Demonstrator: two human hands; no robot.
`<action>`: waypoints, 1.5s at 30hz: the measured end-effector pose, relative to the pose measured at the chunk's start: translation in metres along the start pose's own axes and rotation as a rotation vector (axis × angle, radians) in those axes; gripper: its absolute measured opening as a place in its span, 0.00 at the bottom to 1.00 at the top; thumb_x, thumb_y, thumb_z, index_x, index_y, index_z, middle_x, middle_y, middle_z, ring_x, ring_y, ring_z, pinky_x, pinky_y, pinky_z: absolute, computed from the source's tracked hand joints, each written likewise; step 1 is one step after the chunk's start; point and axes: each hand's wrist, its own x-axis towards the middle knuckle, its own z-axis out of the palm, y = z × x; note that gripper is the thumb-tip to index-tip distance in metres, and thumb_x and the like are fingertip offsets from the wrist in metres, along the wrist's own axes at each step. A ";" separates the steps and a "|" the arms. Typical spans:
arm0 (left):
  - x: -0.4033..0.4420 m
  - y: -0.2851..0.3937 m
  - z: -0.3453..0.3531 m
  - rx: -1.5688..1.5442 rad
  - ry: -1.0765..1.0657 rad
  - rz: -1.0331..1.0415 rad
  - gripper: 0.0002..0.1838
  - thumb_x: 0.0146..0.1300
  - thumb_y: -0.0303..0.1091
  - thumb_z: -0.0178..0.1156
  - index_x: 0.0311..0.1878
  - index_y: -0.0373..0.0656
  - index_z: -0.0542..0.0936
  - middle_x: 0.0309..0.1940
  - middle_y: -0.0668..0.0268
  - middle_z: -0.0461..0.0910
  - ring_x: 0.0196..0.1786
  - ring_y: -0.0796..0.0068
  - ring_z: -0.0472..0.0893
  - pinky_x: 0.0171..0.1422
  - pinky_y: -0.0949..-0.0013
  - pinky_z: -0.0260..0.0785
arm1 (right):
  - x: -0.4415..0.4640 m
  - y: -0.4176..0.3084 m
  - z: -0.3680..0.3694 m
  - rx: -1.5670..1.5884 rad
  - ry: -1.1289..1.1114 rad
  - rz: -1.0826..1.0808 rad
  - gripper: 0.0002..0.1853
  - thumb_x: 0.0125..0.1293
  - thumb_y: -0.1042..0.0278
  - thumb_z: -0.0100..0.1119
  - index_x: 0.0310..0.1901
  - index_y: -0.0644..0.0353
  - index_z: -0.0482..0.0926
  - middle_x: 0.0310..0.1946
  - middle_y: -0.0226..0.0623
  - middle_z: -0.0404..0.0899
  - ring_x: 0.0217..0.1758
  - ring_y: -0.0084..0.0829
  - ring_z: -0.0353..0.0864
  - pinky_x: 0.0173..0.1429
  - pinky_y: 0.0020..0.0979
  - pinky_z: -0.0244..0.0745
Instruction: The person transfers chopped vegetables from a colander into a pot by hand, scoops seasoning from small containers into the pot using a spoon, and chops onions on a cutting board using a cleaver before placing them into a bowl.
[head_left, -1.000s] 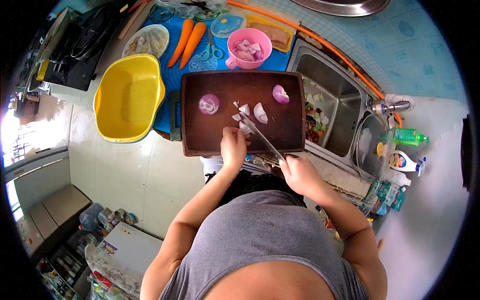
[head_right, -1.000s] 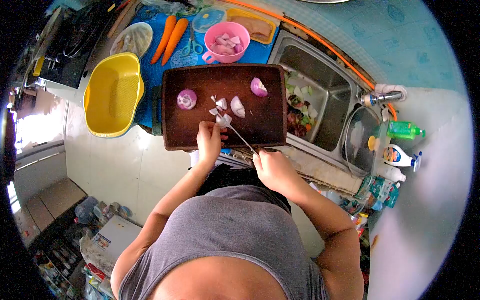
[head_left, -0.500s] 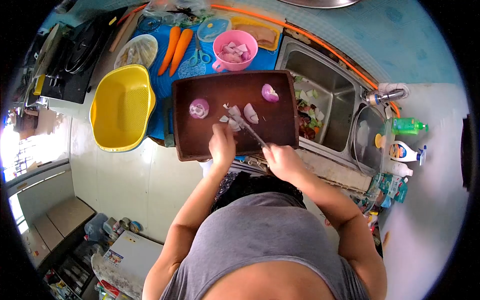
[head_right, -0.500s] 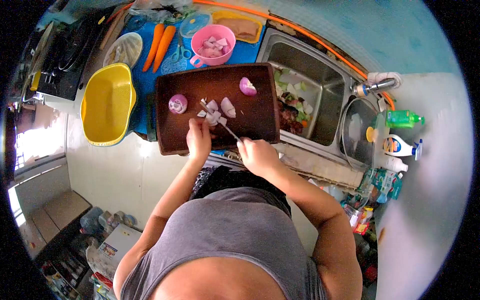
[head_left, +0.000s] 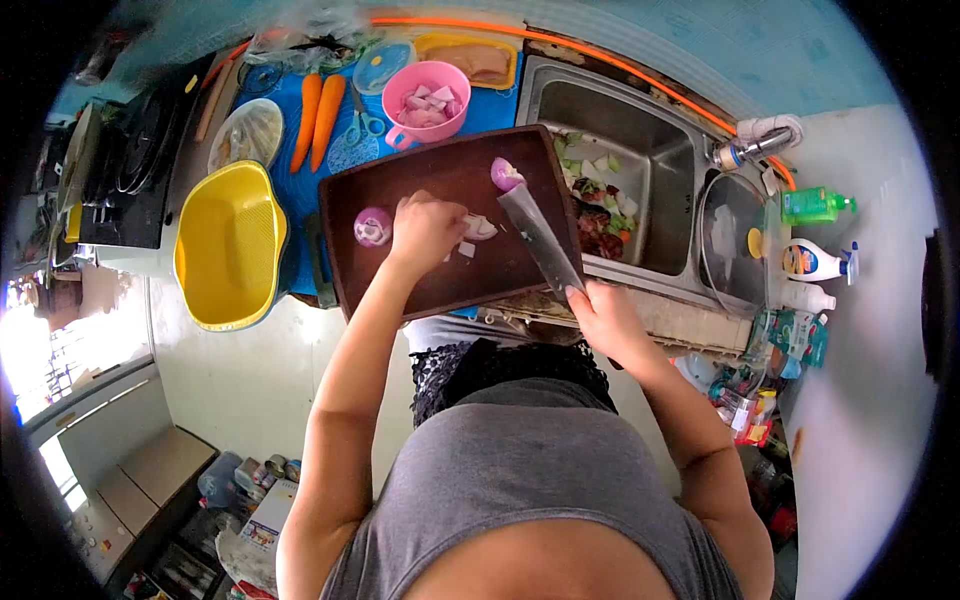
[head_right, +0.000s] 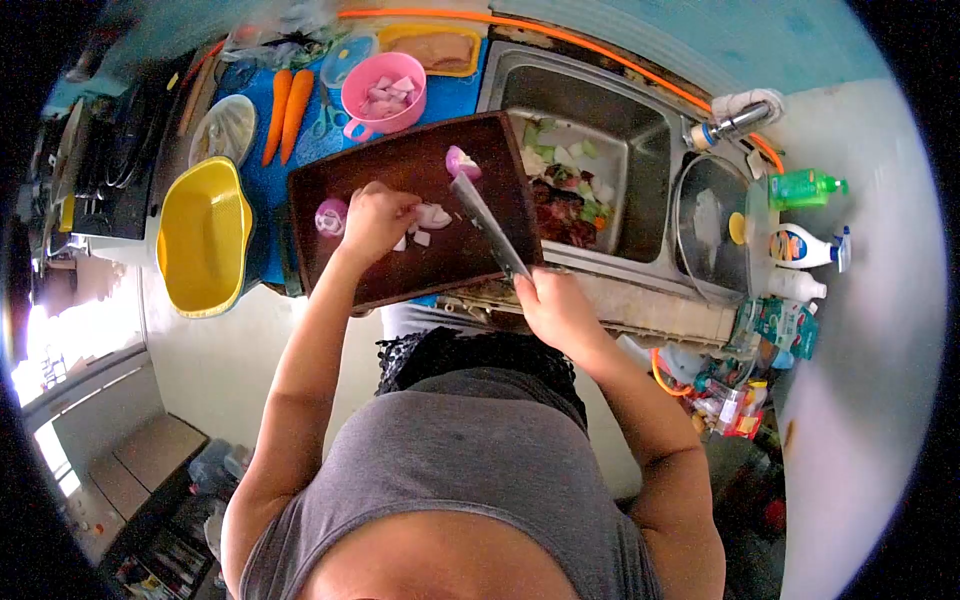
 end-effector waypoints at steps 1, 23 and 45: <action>-0.003 0.001 0.002 -0.012 -0.026 -0.058 0.10 0.50 0.38 0.63 0.36 0.49 0.85 0.27 0.65 0.81 0.38 0.61 0.77 0.46 0.57 0.68 | 0.001 -0.002 0.001 -0.004 -0.004 -0.001 0.18 0.67 0.58 0.49 0.29 0.66 0.75 0.21 0.54 0.75 0.27 0.55 0.77 0.32 0.47 0.70; -0.038 0.030 0.025 -0.245 0.154 -0.348 0.08 0.51 0.37 0.63 0.30 0.44 0.85 0.28 0.53 0.80 0.35 0.52 0.79 0.41 0.56 0.72 | 0.033 -0.025 0.013 -0.223 -0.118 -0.086 0.16 0.67 0.62 0.48 0.28 0.66 0.76 0.24 0.56 0.77 0.30 0.58 0.77 0.37 0.51 0.72; -0.040 0.037 0.032 -0.186 0.163 -0.390 0.07 0.51 0.34 0.61 0.25 0.42 0.83 0.25 0.55 0.80 0.34 0.52 0.79 0.37 0.54 0.72 | 0.023 -0.049 0.020 -0.349 -0.151 -0.101 0.17 0.68 0.62 0.44 0.31 0.67 0.75 0.23 0.57 0.77 0.28 0.56 0.79 0.36 0.52 0.74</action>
